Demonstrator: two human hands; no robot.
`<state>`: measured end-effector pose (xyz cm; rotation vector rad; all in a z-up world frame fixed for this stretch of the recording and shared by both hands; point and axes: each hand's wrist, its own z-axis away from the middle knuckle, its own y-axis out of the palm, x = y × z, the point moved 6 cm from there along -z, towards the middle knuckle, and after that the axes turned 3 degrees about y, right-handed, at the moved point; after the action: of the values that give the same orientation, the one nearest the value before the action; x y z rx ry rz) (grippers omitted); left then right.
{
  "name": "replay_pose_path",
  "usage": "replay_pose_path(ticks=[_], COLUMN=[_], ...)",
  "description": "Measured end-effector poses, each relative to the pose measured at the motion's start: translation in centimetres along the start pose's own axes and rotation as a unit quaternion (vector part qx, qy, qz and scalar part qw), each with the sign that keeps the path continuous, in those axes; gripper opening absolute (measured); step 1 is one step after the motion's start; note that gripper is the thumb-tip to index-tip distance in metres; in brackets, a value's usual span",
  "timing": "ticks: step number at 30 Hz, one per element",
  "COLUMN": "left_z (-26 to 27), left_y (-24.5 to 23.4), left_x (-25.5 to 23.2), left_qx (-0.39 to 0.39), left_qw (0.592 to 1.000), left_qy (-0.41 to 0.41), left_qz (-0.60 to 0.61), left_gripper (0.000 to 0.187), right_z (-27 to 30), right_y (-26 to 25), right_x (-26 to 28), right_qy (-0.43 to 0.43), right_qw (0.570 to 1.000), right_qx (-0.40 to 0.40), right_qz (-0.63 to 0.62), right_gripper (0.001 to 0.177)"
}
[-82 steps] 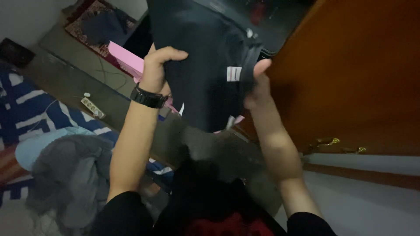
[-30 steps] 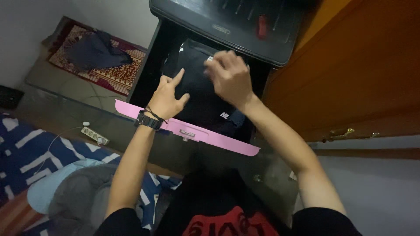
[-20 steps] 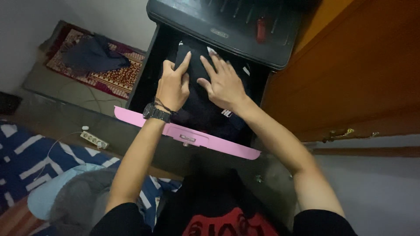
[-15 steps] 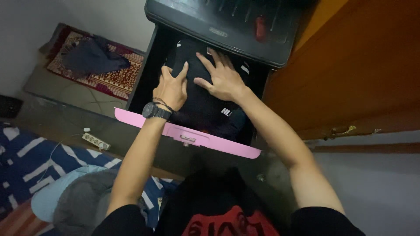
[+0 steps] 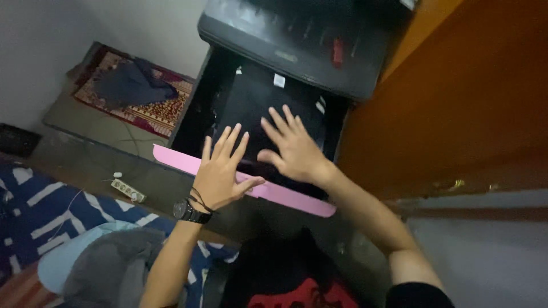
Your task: Organizing folded clothes and placing them into a plastic drawer unit.
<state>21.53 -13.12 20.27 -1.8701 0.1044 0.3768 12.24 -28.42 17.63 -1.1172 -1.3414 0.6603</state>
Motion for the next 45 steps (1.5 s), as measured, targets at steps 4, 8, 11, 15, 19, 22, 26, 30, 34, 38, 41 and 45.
replay_pose_path(ticks=[4, 8, 11, 15, 19, 22, 26, 30, 34, 38, 41, 45], left_z=[-1.1, -2.2, -1.6, -0.7, 1.0, 1.8, 4.0, 3.2, -1.9, -6.8, -9.9, -13.3], left_y=[1.6, 2.5, 2.8, 3.4, 3.1, 1.3, 2.2, 5.6, 6.1, 6.9, 8.4, 10.5], left_x=[0.5, 0.7, 0.7, 1.0, -0.5, -3.3, -4.1, -1.9, 0.1, 1.5, 2.4, 3.6], left_qx=[-0.005, 0.016, 0.011, -0.028, -0.063, -0.092, -0.161, -0.214, -0.208, -0.165, -0.172, -0.188], left_qw=[1.0, 0.994, 0.993, 0.993, 0.988, 0.967, 0.963, 0.969, 0.972, 0.98, 0.983, 0.981], left_qy=[-0.024, -0.055, -0.067, -0.055, -0.078, -0.109, -0.19, -0.124, -0.109, -0.084, -0.037, -0.021], left_qz=[0.008, -0.098, -0.095, -0.103, -0.116, -0.21, -0.103, -0.011, -0.033, -0.068, -0.057, -0.033], left_gripper=[0.091, 0.076, 0.067, 0.053, 0.045, 0.048, 0.099, 0.113, 0.117, 0.111, 0.11, 0.122], right_z=[-0.8, -0.8, 0.8, 4.4, 7.5, 8.3, 8.7, 7.7, 5.5, 2.7, 0.6, -1.6], right_y=[1.1, 1.1, 1.7, -0.5, 1.6, 0.2, -2.9, -3.9, -4.7, -3.0, -0.1, 4.8], right_x=[0.1, 0.2, 0.9, 5.6, 6.3, 5.9, 5.5, 4.4, 2.7, -0.7, -4.1, -9.3], right_qy=[-0.025, -0.032, -0.035, -0.04, -0.041, -0.071, -0.07, -0.048, -0.024, 0.026, 0.039, 0.021], right_qw=[0.998, 0.998, 0.999, 0.997, 0.993, 0.996, 0.986, 0.974, 0.951, 0.916, 0.897, 0.863], right_qx=[0.04, 0.03, 0.019, 0.067, 0.103, -0.022, -0.15, -0.214, -0.286, -0.33, -0.318, -0.294], right_qz=[0.029, 0.045, 0.032, 0.014, 0.035, 0.051, 0.029, 0.057, 0.112, 0.228, 0.304, 0.411], right_gripper=[0.093, 0.103, 0.098, 0.091, 0.092, 0.081, 0.061, 0.048, 0.05, 0.055, 0.056, 0.059])
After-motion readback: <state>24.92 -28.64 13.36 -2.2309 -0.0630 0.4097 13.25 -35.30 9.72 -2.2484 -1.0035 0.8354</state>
